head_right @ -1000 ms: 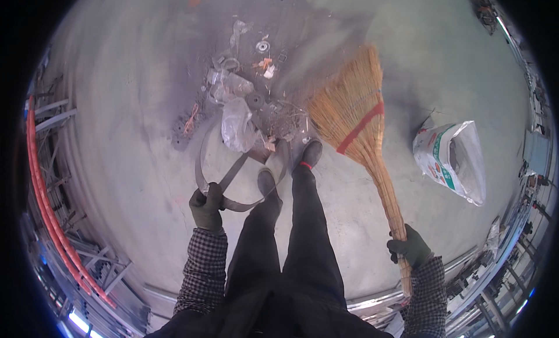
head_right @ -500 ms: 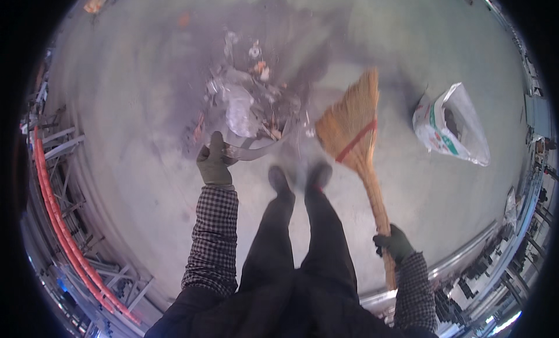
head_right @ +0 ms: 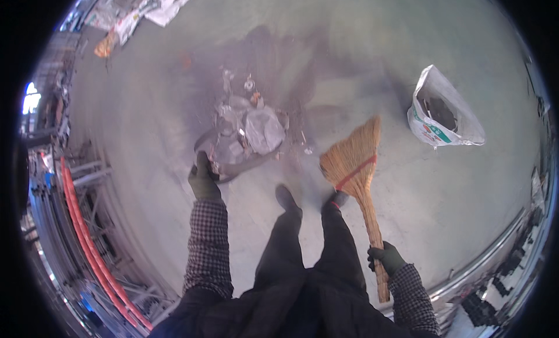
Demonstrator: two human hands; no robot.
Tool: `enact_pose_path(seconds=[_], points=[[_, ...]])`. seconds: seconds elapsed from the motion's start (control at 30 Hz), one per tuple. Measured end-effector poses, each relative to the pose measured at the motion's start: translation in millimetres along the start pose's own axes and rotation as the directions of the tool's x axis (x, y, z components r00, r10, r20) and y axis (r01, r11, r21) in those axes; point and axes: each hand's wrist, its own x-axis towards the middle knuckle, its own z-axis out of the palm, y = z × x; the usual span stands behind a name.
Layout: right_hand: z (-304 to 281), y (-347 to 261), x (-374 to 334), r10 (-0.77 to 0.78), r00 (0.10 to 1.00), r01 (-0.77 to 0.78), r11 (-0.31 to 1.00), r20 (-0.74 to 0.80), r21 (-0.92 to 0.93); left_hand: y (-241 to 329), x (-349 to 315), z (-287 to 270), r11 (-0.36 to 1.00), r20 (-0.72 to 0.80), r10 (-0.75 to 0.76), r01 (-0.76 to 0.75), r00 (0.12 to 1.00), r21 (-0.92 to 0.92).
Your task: The person sweeps debris on a concrete floor using a broom and dustpan, then pours the collected debris into a white sack. The person repeats this cycle multiple times, sweeping different areas and transferring the debris into the sack.
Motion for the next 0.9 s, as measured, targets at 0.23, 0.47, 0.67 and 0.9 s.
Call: enact_pose_path(seconds=[0.23,0.47,0.67,0.9], points=[[-74.4,34.8,-5.0,0.001,0.997,-0.014,0.984,0.073,0.179,45.8,-46.3,-10.2,0.996,-0.005,0.082,-0.082,0.997,0.019],[-138.2,47.7,16.7,0.022,0.997,-0.05,0.9,0.071,0.433,112.5,-109.4,-16.8,0.973,-0.014,0.224,-0.222,0.975,0.066],[-166.7,41.4,47.4,0.031,0.999,-0.011,0.795,-0.022,0.606,156.9,-132.6,-1.5,0.944,0.088,0.292,-0.302,0.952,0.134],[-170.7,34.4,71.3,-0.061,0.994,0.106,0.648,-0.087,0.754,237.9,-131.9,16.1,0.827,0.51,0.414,-0.546,0.754,0.135]])
